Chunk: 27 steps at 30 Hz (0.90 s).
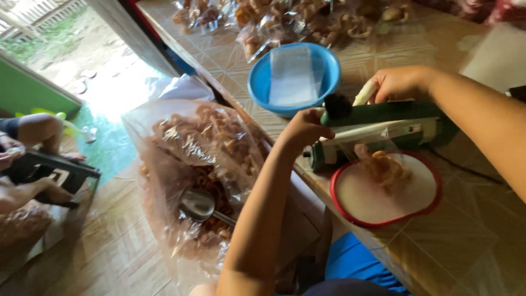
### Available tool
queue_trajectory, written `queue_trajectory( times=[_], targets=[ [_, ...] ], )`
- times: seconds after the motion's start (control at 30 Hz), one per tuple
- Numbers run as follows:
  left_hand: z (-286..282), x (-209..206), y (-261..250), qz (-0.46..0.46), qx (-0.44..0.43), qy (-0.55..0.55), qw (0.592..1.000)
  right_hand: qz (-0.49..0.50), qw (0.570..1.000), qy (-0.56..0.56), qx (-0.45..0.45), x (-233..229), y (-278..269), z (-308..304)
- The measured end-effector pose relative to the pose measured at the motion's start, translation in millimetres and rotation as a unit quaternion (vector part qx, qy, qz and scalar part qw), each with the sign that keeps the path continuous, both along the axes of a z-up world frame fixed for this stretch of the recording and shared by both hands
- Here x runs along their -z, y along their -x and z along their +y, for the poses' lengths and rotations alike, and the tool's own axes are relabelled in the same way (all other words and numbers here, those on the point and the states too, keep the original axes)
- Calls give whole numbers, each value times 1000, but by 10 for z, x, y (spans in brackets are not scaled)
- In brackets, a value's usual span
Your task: The person is manually packaging snacks by scooping them into small plastic bags and sealing the bags using a heat sealer.
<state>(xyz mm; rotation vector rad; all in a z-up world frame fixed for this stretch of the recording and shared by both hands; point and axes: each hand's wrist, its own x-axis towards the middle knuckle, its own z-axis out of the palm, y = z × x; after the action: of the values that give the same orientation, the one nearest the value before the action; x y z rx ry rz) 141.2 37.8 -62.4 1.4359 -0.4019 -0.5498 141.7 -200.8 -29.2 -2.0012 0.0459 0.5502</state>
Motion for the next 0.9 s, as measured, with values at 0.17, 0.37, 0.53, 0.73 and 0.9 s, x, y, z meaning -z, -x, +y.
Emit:
queue_trajectory(
  times=[0.17, 0.37, 0.53, 0.73, 0.9],
  targets=[
    [-111, -36, -180, 147, 83, -9, 986, -12, 994, 111, 8, 112, 142, 130],
    [-205, 646, -736, 167, 146, -41, 974, -46, 960, 277, -23, 478, 68, 86],
    [-230, 893, -926, 113, 145, -7, 983, -71, 961, 268, 4, 299, 149, 149],
    [-195, 561, -727, 78, 92, -26, 992, -86, 934, 345, 14, 352, 128, 167],
    [-292, 247, -694, -222, 49, -337, 914, -89, 898, 431, 15, 420, 91, 153]
  ],
)
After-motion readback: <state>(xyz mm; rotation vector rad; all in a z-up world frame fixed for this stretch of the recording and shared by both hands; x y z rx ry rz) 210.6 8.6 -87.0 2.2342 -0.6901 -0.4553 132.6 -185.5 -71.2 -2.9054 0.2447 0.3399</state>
